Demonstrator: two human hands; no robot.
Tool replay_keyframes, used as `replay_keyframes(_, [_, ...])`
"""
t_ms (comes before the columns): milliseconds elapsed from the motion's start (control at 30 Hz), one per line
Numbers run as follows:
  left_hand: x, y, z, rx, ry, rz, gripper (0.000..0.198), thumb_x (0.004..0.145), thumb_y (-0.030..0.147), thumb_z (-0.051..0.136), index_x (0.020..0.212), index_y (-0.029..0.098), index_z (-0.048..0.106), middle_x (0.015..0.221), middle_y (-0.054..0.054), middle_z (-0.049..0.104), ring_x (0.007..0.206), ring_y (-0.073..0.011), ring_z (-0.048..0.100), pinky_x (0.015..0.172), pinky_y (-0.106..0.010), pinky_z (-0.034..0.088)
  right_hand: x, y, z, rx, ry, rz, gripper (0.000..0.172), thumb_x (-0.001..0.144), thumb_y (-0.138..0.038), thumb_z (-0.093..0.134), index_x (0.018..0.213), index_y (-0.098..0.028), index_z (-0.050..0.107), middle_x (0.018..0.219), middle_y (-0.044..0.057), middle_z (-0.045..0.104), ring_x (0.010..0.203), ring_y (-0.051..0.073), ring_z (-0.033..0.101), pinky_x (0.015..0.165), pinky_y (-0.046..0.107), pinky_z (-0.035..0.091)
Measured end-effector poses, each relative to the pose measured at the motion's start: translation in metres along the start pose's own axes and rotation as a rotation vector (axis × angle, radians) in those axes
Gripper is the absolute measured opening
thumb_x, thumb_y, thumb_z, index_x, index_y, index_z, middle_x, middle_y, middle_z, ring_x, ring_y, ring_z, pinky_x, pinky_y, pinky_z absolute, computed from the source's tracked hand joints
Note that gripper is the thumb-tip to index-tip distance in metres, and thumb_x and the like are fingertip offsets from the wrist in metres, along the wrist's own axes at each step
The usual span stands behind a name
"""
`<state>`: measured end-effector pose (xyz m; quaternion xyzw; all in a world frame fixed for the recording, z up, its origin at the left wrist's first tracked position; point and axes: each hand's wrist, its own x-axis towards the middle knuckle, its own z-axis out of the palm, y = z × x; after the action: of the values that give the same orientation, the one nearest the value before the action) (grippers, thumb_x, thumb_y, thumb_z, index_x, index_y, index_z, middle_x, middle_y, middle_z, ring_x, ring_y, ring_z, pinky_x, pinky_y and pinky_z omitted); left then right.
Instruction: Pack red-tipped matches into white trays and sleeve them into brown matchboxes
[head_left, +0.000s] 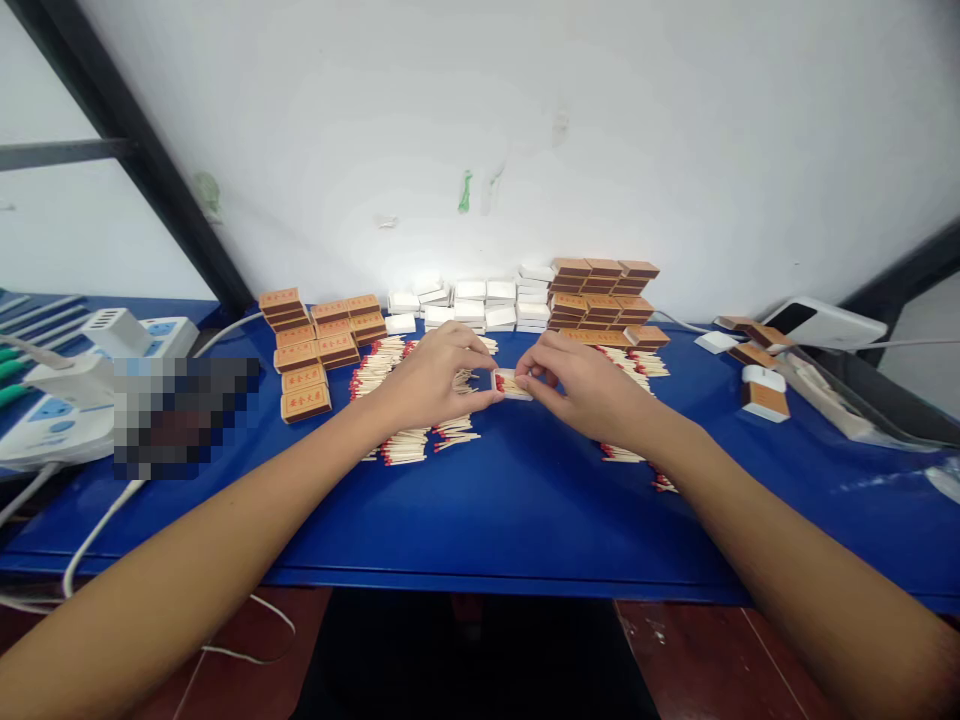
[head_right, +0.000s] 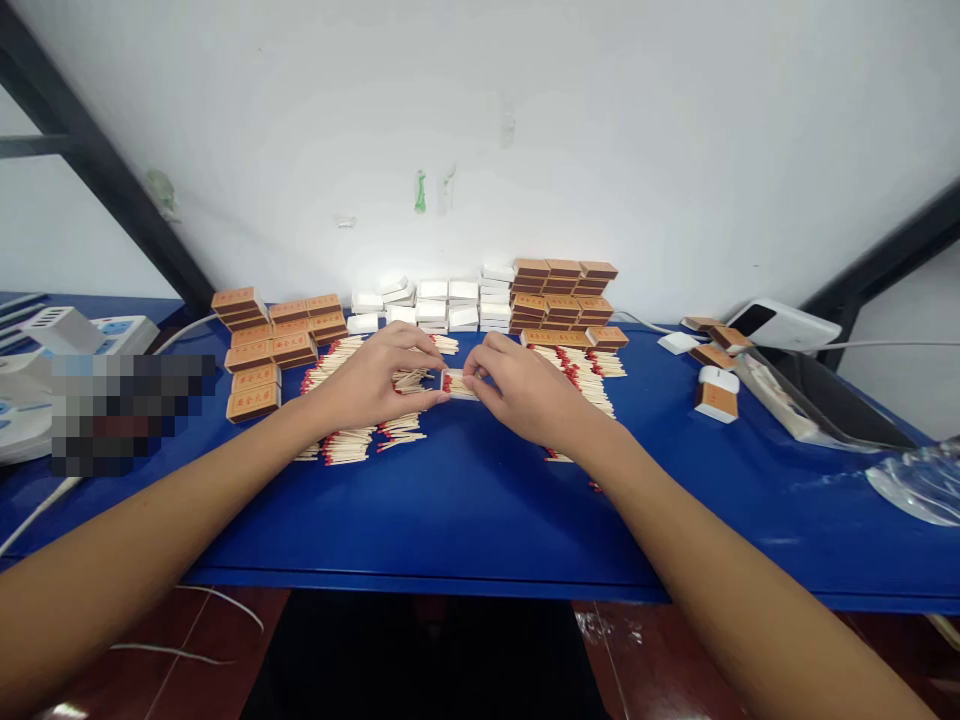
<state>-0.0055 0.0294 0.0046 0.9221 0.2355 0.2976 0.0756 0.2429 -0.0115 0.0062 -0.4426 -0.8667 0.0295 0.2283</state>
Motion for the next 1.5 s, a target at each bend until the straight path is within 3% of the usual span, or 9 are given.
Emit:
replay_keyframes(367, [0.000,-0.001,0.000,0.044,0.014,-0.007,0.022,0.093,0.039,0.076,0.105,0.021,0.080,0.110,-0.009,0.074,0.113,-0.0287,0.061,0.103,-0.047,0.049,0.002,-0.014,0.004,0.138,0.128,-0.101,0.007,0.102,-0.022,0.061,0.099,-0.020,0.067,0.089,0.004,0.062,0.077,0.017,0.057,0.069,0.030,0.043])
replay_keyframes(633, [-0.001,-0.011,0.001,0.160,0.074,-0.079,0.024,0.094,0.039,0.076,0.108,0.021,0.080,0.112,-0.010,0.074,0.113,-0.0302,0.060,0.105,-0.050,0.047,-0.005,-0.045,0.025,0.274,-0.167,-0.189,0.008,0.102,-0.025,0.065,0.105,-0.020,0.070,0.096,0.003,0.063,0.077,0.015,0.057,0.069,0.028,0.044])
replay_keyframes(867, [-0.001,-0.010,0.001,0.149,0.056,-0.077,0.024,0.093,0.040,0.076,0.105,0.020,0.080,0.110,-0.010,0.074,0.113,-0.0299,0.059,0.104,-0.049,0.048,-0.003,-0.051,0.034,0.271,-0.202,-0.155,0.011,0.104,-0.021,0.058,0.094,-0.019,0.063,0.090,0.002,0.063,0.073,0.014,0.055,0.068,0.027,0.041])
replay_keyframes(967, [-0.001,-0.011,0.000,0.150,0.054,-0.075,0.023,0.094,0.038,0.075,0.106,0.020,0.079,0.110,-0.010,0.073,0.113,-0.0303,0.059,0.104,-0.050,0.047,-0.003,-0.049,0.028,0.260,-0.164,-0.147,0.011,0.104,-0.022,0.056,0.095,-0.020,0.061,0.091,0.002,0.062,0.073,0.015,0.054,0.068,0.028,0.041])
replay_keyframes(1200, [-0.001,-0.012,0.000,0.165,0.041,-0.043,0.026,0.094,0.043,0.075,0.108,0.021,0.079,0.111,-0.009,0.073,0.113,-0.0304,0.060,0.103,-0.049,0.047,0.002,-0.013,0.006,-0.013,0.135,-0.030,0.010,0.103,-0.024,0.055,0.095,-0.021,0.059,0.091,0.005,0.061,0.075,0.019,0.054,0.066,0.031,0.037])
replay_keyframes(1333, [0.000,-0.009,0.001,0.123,0.067,-0.017,0.026,0.092,0.044,0.078,0.109,0.024,0.079,0.111,-0.007,0.074,0.113,-0.0287,0.061,0.104,-0.047,0.047,0.004,0.001,0.005,-0.093,0.132,-0.002,0.010,0.103,-0.023,0.054,0.094,-0.020,0.059,0.091,0.006,0.062,0.075,0.020,0.054,0.066,0.031,0.037])
replay_keyframes(1500, [0.000,-0.009,0.001,0.088,0.080,-0.004,0.025,0.092,0.043,0.078,0.106,0.024,0.079,0.109,-0.007,0.074,0.113,-0.0282,0.061,0.101,-0.046,0.048,0.003,-0.009,0.005,-0.007,0.163,-0.024,0.012,0.103,-0.023,0.053,0.097,-0.020,0.063,0.089,0.005,0.063,0.076,0.019,0.055,0.068,0.031,0.038])
